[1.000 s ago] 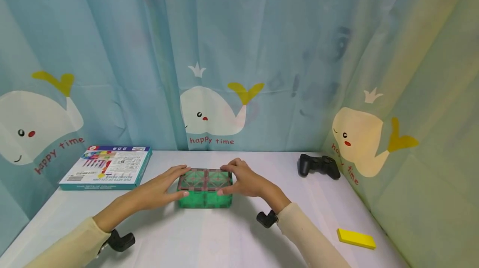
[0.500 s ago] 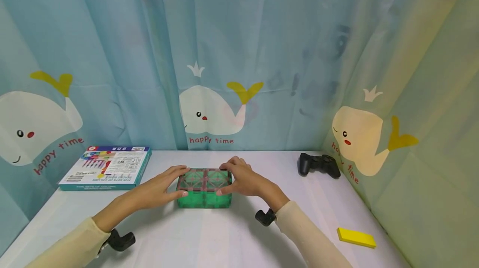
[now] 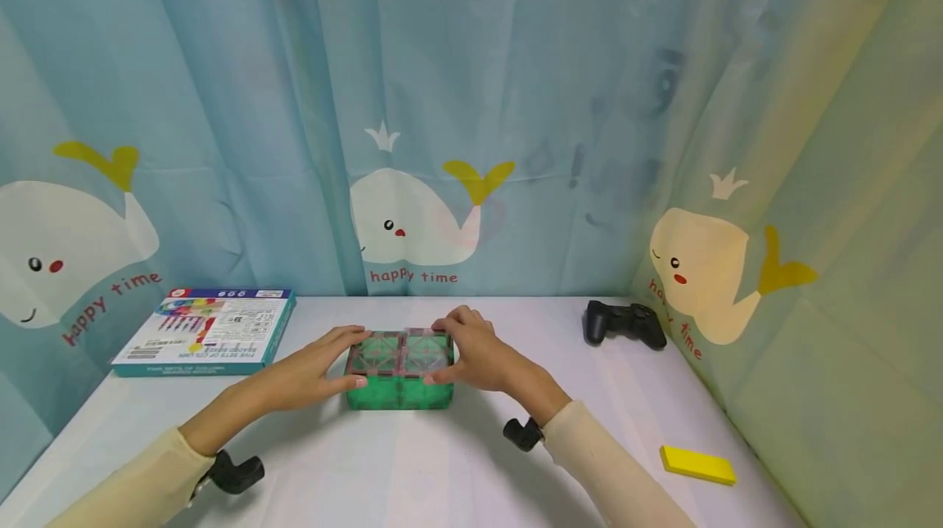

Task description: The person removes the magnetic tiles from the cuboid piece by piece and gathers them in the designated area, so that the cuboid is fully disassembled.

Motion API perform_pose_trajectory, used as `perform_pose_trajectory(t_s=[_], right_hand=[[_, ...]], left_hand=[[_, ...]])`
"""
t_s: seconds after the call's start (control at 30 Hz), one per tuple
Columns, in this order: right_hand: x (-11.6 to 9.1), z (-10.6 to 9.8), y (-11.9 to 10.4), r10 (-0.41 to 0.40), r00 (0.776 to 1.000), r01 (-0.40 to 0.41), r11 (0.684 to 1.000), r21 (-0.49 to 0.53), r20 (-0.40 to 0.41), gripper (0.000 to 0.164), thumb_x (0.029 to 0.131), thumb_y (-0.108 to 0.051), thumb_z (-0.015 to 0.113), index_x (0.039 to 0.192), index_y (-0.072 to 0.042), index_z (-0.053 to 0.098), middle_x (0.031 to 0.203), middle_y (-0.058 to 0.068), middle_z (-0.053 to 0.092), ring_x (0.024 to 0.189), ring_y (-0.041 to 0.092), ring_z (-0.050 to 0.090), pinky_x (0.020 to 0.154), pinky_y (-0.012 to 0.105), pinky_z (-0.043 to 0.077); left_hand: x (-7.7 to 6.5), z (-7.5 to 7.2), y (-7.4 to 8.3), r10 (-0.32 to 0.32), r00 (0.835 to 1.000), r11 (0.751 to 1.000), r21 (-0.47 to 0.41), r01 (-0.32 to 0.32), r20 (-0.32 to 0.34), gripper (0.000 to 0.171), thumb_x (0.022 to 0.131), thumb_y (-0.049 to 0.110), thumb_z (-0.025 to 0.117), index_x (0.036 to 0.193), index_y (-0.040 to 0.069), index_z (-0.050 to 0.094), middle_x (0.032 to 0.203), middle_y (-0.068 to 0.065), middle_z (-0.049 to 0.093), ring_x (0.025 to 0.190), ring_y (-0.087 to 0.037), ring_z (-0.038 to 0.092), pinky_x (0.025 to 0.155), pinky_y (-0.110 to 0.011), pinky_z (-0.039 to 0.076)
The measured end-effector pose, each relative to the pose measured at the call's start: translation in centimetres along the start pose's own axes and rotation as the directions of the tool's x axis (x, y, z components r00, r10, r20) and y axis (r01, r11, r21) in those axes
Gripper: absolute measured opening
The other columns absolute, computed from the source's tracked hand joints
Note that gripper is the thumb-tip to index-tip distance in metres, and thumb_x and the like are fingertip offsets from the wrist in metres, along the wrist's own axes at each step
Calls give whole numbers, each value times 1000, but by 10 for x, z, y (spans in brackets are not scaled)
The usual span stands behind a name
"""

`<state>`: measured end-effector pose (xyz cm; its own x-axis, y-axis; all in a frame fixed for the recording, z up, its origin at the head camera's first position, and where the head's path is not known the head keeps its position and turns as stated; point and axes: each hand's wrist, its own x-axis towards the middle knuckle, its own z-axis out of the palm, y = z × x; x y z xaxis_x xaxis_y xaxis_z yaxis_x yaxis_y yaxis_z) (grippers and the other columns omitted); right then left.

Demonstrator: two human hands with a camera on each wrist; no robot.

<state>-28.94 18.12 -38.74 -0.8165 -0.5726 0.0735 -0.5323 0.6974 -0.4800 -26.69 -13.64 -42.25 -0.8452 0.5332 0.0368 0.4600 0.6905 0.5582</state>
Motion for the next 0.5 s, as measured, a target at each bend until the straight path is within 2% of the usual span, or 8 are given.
perform_pose_trajectory(t_s=[0.13, 0.3, 0.5], right_hand=[[-1, -6, 2, -3, 1000, 3, 1000, 14, -18, 77, 85, -45, 89, 146, -10, 57, 138, 7, 50, 128, 27, 47, 105, 52, 44], [-7, -27, 14, 6, 995, -1, 999, 52, -97, 76, 86, -44, 88, 145, -7, 58, 133, 8, 51, 126, 28, 49, 102, 51, 49], [-19, -51, 49, 110, 979, -104, 994, 45, -170, 77, 87, -42, 88, 146, -2, 57, 134, 15, 51, 121, 31, 54, 96, 48, 52]], left_hand=[[0, 0, 0, 4, 1000, 1000, 1, -4, 0, 79, 104, 49, 66, 165, 11, 35, 171, -17, 28, 155, -41, 34, 120, -63, 36], [-1, -1, 1, 3, 1000, 1000, 8, -3, 1, 79, 103, 50, 66, 165, 11, 34, 171, -17, 28, 156, -41, 33, 120, -62, 36], [-1, -2, 1, 8, 1000, 1000, 1, -8, 3, 81, 103, 51, 65, 165, 10, 34, 171, -18, 27, 156, -42, 32, 120, -63, 36]])
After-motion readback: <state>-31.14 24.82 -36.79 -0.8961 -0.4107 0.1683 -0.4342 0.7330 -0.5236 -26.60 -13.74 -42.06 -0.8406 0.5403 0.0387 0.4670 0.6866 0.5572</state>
